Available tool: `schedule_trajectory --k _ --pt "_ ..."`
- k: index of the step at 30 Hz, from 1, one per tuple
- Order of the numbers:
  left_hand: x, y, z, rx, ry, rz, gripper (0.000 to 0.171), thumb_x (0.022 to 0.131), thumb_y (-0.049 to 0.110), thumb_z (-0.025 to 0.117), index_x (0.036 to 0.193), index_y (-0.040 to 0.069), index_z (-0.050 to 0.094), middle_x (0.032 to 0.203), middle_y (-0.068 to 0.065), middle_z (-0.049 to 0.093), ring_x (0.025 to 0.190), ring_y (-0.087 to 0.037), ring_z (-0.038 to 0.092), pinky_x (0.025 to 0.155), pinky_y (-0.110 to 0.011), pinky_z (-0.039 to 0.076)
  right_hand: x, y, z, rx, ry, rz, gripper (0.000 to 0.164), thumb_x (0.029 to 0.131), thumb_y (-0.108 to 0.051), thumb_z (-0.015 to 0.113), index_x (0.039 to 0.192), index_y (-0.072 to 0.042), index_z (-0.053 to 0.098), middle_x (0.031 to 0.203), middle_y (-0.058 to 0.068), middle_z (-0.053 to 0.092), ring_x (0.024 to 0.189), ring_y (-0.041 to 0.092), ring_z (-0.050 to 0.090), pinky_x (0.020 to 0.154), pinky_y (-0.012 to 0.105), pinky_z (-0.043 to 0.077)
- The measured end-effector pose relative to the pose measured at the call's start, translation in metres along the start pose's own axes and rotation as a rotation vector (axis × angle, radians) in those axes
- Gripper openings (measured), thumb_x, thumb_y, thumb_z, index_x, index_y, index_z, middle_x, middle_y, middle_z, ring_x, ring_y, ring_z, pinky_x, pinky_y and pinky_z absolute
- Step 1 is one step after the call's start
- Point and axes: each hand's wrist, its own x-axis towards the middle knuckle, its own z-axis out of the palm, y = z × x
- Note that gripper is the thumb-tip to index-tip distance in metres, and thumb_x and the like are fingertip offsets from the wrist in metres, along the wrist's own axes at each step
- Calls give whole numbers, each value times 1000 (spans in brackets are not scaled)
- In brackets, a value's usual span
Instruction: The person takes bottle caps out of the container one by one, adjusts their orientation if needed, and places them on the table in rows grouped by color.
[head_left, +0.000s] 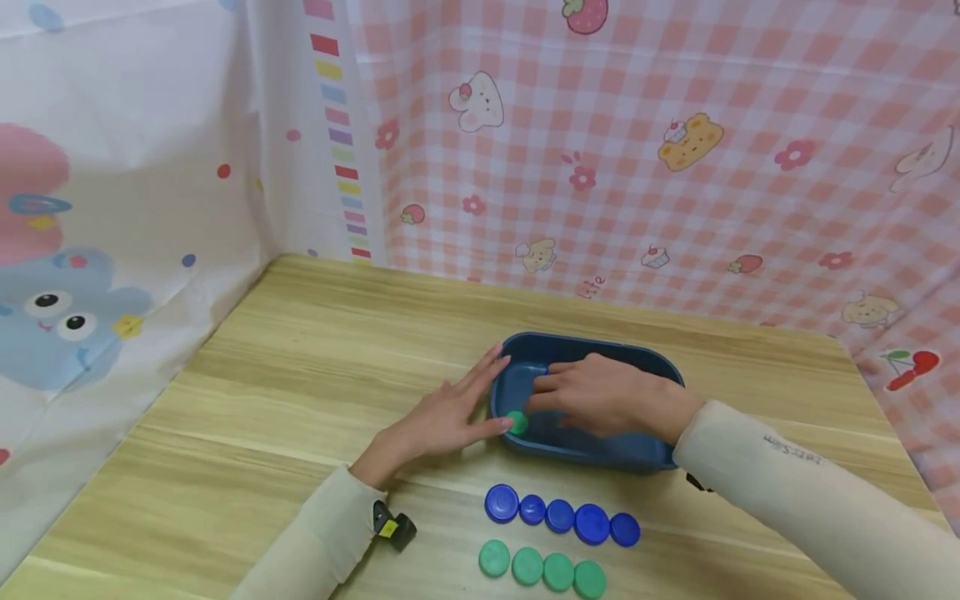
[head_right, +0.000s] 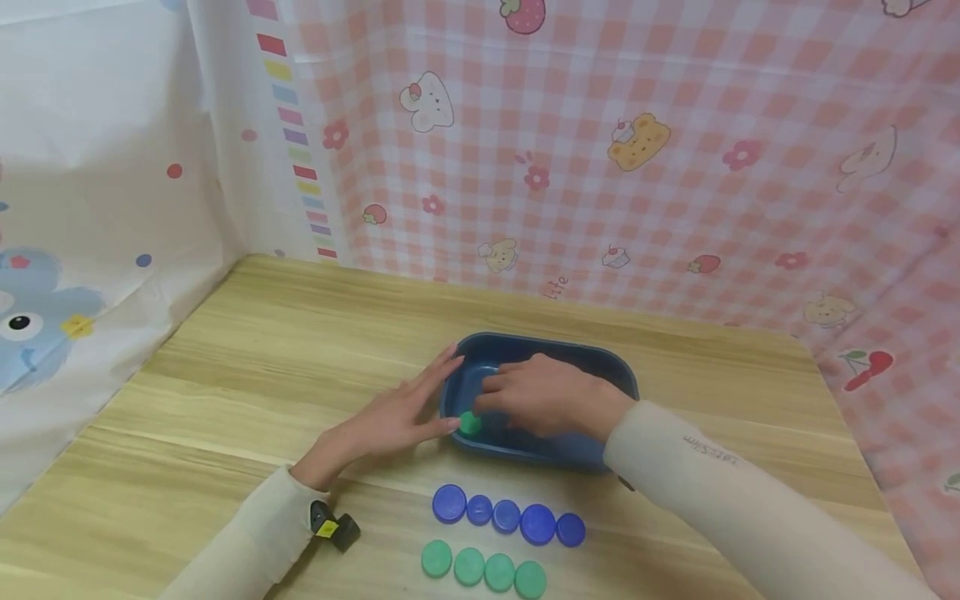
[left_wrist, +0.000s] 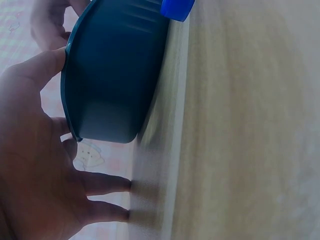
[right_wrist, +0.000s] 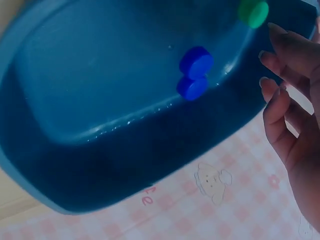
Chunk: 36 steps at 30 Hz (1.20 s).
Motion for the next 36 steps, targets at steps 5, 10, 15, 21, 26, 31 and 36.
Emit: schedule_trajectory --k 5,10,15,21,26,31,36 --pt "0 0 1 0 7 3 80 94 60 43 155 29 2 159 10 -10 134 -34 35 101 -69 22 10 0 0 15 -74 -2 47 85 -23 74 130 -27 58 123 -3 58 114 26 56 67 32 54" --pt "1 0 0 -2 2 -1 79 94 60 43 155 30 2 159 12 -11 134 -32 36 102 -68 21 19 0 2 56 -126 9 55 83 -17 76 134 -28 56 132 -3 54 124 30 49 79 39 53" --pt "1 -1 1 -2 -3 -1 80 94 60 44 155 30 1 159 11 -11 134 -31 37 102 -68 21 26 -3 8 56 -146 5 55 85 -11 74 135 -24 56 135 -3 53 125 29 49 80 38 53" --pt "1 -1 0 -4 0 -3 79 95 60 44 155 30 1 159 12 -11 135 -32 35 102 -68 20 32 -5 13 25 -171 16 52 86 -10 72 134 -25 58 131 -3 56 123 26 50 81 37 52" --pt "0 1 -1 -1 -2 -5 79 95 59 44 155 30 2 159 12 -11 135 -32 34 103 -68 20 33 -4 15 10 -175 18 52 85 -11 74 132 -28 60 124 -5 58 110 18 56 74 31 52" --pt "0 1 -1 -8 -3 -12 79 95 59 44 155 30 2 159 12 -11 137 -31 31 103 -68 20 34 -2 17 11 -162 11 51 83 -11 75 129 -29 61 115 -5 60 97 14 57 69 28 51" --pt "0 0 0 -5 2 -12 79 94 59 45 155 30 3 159 12 -11 137 -31 31 103 -68 20 36 2 21 31 -145 9 49 83 -9 75 125 -31 63 108 -5 61 84 11 57 67 28 51"
